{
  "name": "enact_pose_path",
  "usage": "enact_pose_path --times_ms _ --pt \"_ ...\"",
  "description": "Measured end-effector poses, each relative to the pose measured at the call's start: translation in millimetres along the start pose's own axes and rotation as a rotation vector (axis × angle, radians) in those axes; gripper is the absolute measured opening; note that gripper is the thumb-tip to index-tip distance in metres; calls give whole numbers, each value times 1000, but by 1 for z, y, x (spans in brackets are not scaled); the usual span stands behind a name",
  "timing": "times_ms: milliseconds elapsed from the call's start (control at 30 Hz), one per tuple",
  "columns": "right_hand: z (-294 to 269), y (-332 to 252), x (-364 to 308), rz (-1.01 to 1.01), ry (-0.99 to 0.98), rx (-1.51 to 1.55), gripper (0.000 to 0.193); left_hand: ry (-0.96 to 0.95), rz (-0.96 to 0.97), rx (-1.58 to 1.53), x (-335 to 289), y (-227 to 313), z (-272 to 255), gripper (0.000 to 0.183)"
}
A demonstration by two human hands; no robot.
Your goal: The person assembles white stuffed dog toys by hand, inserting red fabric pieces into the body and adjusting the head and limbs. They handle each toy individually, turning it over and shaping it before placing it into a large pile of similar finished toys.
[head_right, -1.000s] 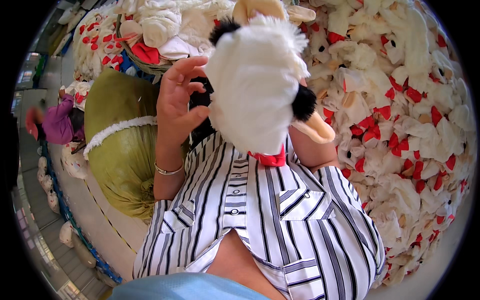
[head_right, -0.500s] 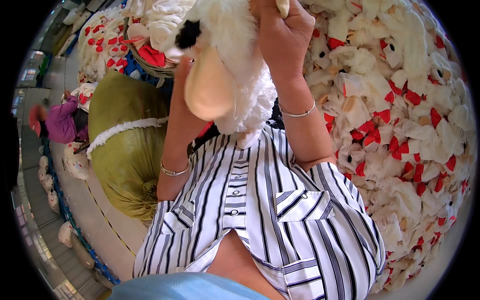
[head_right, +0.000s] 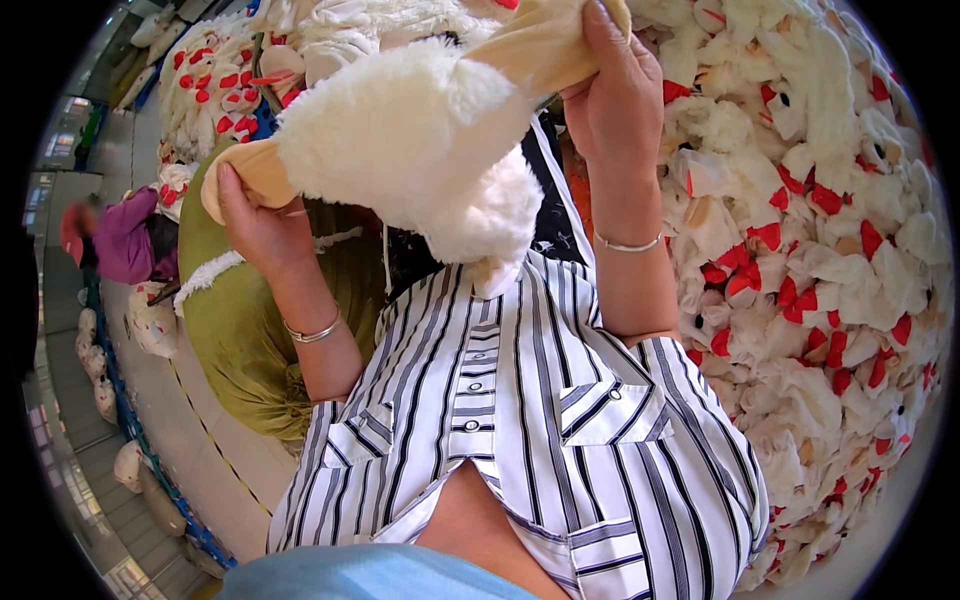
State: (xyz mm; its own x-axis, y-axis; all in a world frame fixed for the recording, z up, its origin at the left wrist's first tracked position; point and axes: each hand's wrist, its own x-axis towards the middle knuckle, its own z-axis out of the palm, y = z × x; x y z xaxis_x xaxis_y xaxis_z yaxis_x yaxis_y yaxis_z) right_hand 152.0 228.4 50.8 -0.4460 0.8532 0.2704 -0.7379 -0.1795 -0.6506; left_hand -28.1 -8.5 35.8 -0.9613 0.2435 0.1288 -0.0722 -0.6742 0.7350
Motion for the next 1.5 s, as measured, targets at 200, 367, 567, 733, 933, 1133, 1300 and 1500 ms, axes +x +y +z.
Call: enact_pose_path --times_ms 200,367,567,733,933,1133,1300,1500 --pt "4 -2 -9 126 -79 -23 31 -175 24 200 20 -10 -17 26" --pt "60 9 -53 19 -110 -103 26 -262 139 413 -51 -22 17 51" --pt "81 36 -107 -147 -998 -559 20 -533 92 726 -36 -47 1 53" --pt "57 -2 -71 -259 -837 -610 22 -273 -404 19 -28 -22 8 41" --pt "60 -14 -55 -517 -764 -807 83 -295 -196 262 -38 6 22 48" --pt "48 -12 -58 -348 -659 -1024 61 -348 -510 141 -37 -13 27 46" --pt "13 34 -43 207 -381 -577 33 -566 -199 679 -26 -53 11 37" --pt "3 44 -48 261 -396 -605 29 -623 -573 205 -32 -56 10 40"
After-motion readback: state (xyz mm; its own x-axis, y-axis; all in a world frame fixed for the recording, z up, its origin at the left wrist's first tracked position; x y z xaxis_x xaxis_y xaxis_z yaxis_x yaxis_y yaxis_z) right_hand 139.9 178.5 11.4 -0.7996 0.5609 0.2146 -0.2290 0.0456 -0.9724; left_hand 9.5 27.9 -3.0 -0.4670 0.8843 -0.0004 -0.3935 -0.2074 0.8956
